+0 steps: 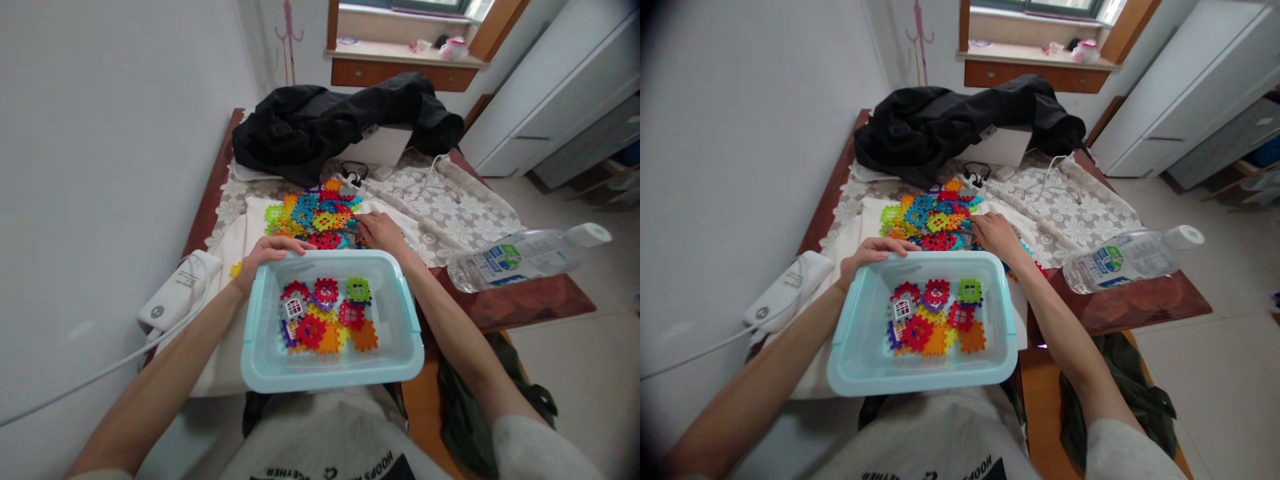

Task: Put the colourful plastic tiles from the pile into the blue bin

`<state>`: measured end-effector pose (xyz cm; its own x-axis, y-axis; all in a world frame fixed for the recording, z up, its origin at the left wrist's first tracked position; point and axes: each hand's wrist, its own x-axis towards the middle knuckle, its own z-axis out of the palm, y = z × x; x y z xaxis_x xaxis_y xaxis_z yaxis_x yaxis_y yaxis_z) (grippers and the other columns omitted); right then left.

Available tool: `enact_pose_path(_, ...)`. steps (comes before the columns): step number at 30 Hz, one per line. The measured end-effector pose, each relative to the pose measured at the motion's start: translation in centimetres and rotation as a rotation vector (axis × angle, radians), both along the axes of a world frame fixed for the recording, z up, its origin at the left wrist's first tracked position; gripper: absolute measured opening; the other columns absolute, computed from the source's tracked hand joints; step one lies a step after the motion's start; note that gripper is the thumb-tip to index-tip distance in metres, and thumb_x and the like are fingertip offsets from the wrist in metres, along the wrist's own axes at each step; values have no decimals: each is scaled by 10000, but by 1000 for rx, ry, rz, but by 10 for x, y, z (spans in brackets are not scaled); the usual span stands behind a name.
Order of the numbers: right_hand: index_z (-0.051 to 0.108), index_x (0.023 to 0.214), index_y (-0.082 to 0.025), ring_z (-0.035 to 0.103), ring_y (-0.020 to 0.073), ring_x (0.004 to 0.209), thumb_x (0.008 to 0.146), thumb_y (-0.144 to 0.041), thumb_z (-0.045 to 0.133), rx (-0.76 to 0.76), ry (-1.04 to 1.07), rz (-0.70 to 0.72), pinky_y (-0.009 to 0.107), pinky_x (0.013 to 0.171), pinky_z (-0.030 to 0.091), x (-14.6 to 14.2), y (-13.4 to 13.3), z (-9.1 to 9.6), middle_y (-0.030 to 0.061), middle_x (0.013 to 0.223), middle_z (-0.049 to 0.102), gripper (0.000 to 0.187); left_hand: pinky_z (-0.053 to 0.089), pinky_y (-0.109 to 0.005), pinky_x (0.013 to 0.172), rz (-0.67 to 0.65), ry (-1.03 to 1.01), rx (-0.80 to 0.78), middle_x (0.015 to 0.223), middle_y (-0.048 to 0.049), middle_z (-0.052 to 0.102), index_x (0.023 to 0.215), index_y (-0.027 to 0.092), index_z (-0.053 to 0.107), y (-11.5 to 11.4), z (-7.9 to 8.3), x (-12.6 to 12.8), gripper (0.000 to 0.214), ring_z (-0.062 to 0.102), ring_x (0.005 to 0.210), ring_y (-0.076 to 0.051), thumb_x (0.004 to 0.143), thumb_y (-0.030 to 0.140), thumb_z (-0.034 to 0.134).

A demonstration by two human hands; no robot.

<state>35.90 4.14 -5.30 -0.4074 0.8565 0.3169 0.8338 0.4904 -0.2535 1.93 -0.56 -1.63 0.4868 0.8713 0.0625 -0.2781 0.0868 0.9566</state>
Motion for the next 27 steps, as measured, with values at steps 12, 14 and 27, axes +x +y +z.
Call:
enact_pose_path(12,720,1128,-237,684,266,1023,971,-315,614,29,552,-1,434,950,540,3,3,5,81,1112,774,205,599,-322,843,-7,8,10,1096,-126,858,877,171,899,0,-1,0,262,782,990,-278,722,297,728)
enact_pose_path(14,661,1089,-265,672,211,884,950,-438,668,-46,860,-12,364,831,559,1,3,9,25,1019,747,222,605,-333,846,-11,12,18,1094,-127,857,879,172,897,0,-1,0,256,781,998,-286,731,295,728)
enact_pose_path(27,670,768,-267,771,329,1128,980,-822,545,-416,1047,371,576,1056,592,-17,-32,45,97,1078,842,607,588,-328,895,-7,21,9,1102,-124,860,876,176,901,-1,1,0,263,776,1013,-273,723,305,731)
